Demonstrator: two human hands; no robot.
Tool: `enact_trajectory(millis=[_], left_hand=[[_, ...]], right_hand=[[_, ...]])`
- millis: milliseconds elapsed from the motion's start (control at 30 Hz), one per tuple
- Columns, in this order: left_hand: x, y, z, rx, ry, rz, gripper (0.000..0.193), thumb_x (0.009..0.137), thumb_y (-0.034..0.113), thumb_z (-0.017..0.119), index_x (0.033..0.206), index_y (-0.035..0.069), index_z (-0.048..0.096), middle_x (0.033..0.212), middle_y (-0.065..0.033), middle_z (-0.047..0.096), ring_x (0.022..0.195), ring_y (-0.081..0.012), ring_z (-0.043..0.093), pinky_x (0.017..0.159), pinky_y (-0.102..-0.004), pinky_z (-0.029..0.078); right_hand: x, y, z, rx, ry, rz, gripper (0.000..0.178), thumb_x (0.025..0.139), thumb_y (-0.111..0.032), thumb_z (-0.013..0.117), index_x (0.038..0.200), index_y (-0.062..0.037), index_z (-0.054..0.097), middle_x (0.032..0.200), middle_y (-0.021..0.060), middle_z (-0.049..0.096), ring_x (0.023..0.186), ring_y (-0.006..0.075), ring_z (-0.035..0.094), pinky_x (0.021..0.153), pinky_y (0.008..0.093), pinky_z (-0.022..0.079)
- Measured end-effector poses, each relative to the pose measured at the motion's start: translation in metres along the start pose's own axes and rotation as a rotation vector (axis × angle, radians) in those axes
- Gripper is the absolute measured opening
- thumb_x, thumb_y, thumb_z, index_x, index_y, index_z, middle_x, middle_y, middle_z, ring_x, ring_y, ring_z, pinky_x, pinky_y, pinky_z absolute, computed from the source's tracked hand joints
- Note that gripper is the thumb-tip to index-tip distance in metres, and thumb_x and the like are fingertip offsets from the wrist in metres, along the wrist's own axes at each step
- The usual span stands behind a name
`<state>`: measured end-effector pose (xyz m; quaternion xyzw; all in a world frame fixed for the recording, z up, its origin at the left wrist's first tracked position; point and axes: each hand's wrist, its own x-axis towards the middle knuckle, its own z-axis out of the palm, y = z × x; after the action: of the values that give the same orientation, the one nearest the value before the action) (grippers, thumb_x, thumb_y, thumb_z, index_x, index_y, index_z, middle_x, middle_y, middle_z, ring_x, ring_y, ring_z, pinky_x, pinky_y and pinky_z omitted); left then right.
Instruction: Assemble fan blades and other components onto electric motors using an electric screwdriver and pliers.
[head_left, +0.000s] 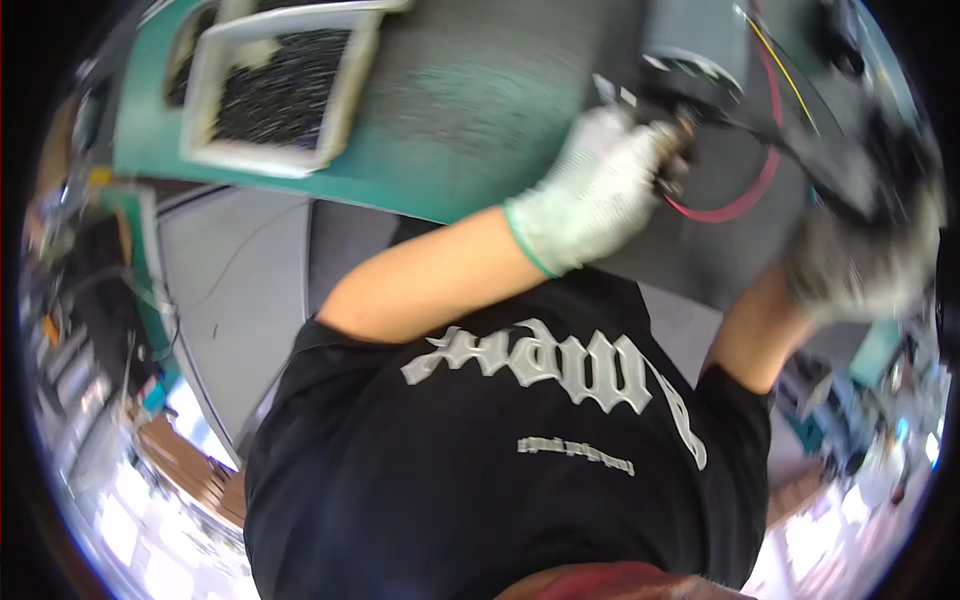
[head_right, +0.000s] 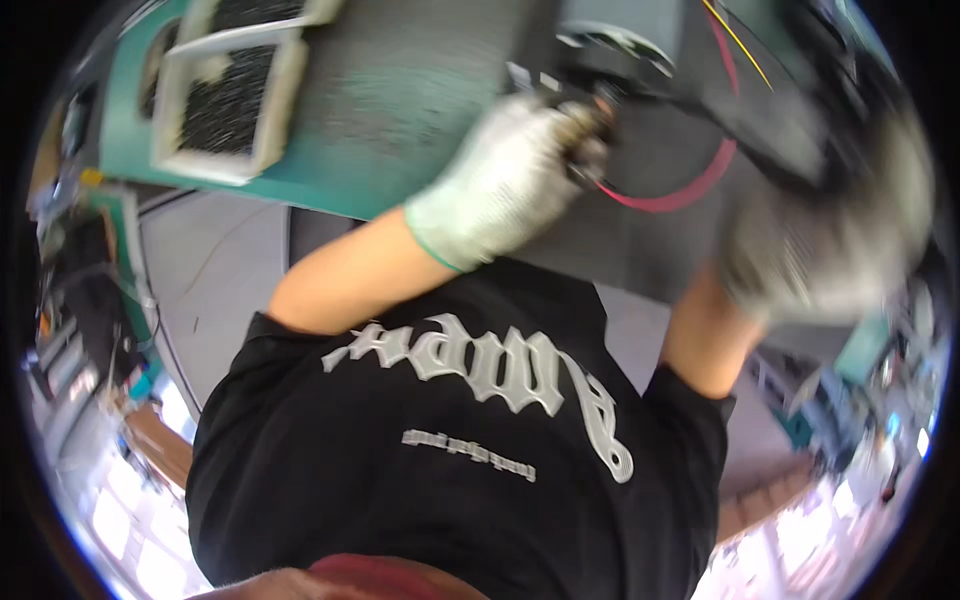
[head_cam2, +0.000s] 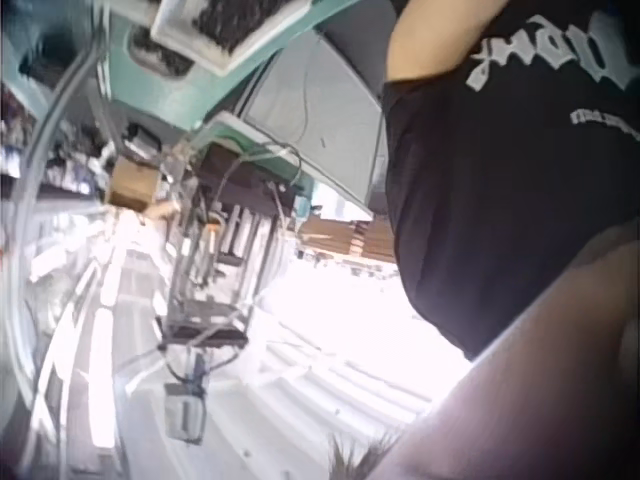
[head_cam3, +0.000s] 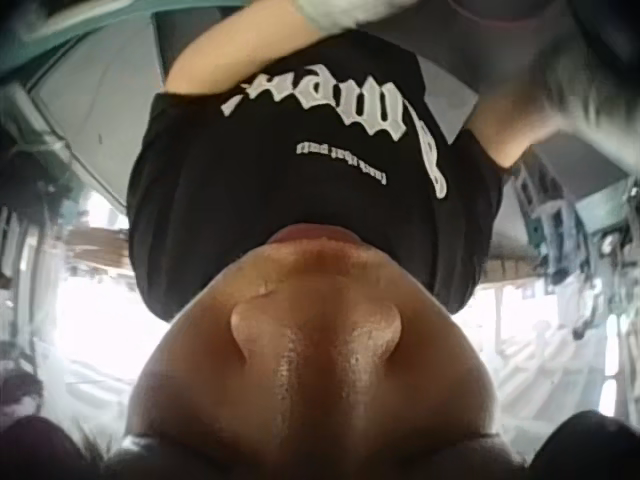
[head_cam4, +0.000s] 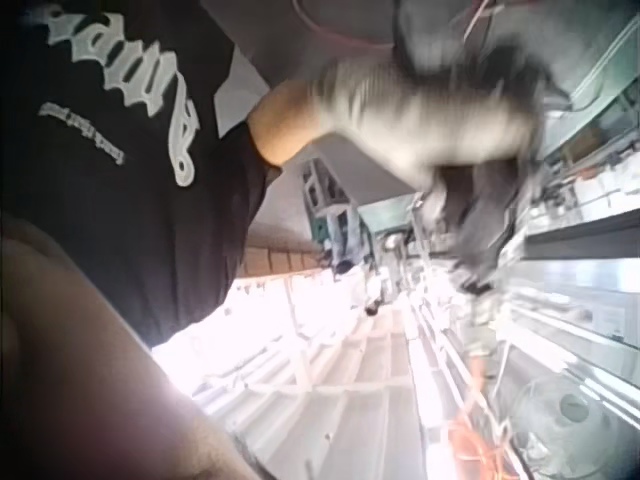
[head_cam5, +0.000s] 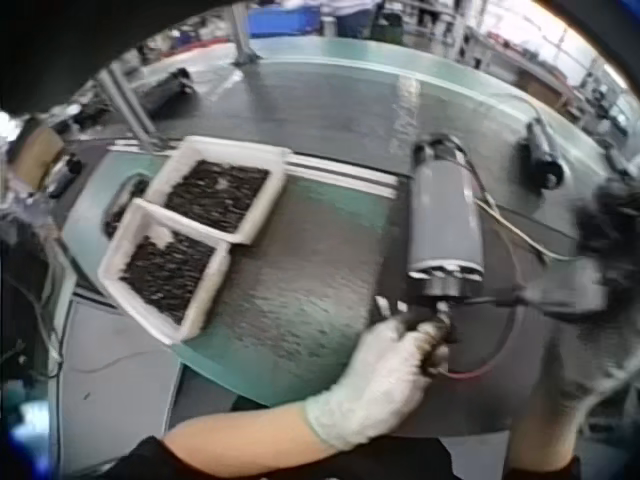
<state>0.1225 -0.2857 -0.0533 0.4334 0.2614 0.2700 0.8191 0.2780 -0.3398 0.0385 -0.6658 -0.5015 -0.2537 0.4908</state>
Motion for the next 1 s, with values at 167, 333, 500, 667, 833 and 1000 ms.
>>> enact_trajectory(millis=[167,333,500,667,833,1000], left_hand=[[0.002,0.003,0.009,-0.893,0.035,-0.555,0.016,0.097,0.018,0.052,0.088,0.005,0.056,0.074,-0.0070,0.057,0.058,-0.0129,0.049,0.053,-0.0291,0.041],[-0.032,0.071,-0.042,0.961,-0.101,0.379,0.022,0.089,0.021,0.056,0.096,0.002,0.061,0.085,-0.0118,0.063,0.071,-0.0233,0.061,0.065,-0.0335,0.050],[-0.037,0.173,-0.193,1.932,0.791,0.352,0.032,0.083,0.025,0.062,0.104,0.002,0.063,0.102,-0.0233,0.065,0.094,-0.0396,0.062,0.084,-0.0444,0.050],[-0.021,0.181,-0.229,2.083,0.618,0.073,0.027,0.084,0.023,0.062,0.100,0.002,0.065,0.095,-0.0217,0.067,0.093,-0.0377,0.063,0.083,-0.0432,0.051],[-0.018,0.168,-0.240,2.192,0.658,0.051,0.022,0.086,0.023,0.059,0.099,0.005,0.062,0.100,-0.0194,0.065,0.092,-0.0363,0.064,0.082,-0.0447,0.052],[-0.027,0.172,-0.233,2.043,0.526,0.481,0.022,0.088,0.017,0.057,0.106,0.004,0.058,0.100,-0.0158,0.066,0.086,-0.0334,0.065,0.079,-0.0407,0.051]], right_hand=[[0.008,0.026,-0.033,0.386,0.022,-0.141,0.026,0.088,-0.003,0.061,0.114,-0.0073,0.062,0.107,0.0072,0.063,0.093,0.0203,0.062,0.071,0.0326,0.051],[-0.038,0.102,-0.068,0.448,0.026,0.382,0.031,0.092,-0.004,0.051,0.121,0.0075,0.056,0.117,0.0267,0.058,0.106,0.0384,0.060,0.092,0.0460,0.053],[-0.058,0.081,-0.074,0.313,0.051,0.576,0.032,0.096,-0.003,0.045,0.126,0.0073,0.052,0.126,0.0269,0.053,0.116,0.0366,0.055,0.100,0.0443,0.048],[-0.065,0.093,-0.076,0.282,-0.006,0.513,0.033,0.096,-0.006,0.047,0.126,0.0077,0.052,0.127,0.0269,0.052,0.117,0.0351,0.055,0.100,0.0431,0.048],[-0.053,0.058,-0.061,0.378,0.252,0.682,0.031,0.096,-0.007,0.050,0.118,0.0127,0.056,0.118,0.0262,0.058,0.108,0.0350,0.060,0.097,0.0436,0.050],[-0.045,0.050,-0.060,0.517,0.270,0.731,0.028,0.093,-0.009,0.055,0.112,0.0111,0.060,0.112,0.0226,0.062,0.100,0.0309,0.063,0.091,0.0404,0.052]])
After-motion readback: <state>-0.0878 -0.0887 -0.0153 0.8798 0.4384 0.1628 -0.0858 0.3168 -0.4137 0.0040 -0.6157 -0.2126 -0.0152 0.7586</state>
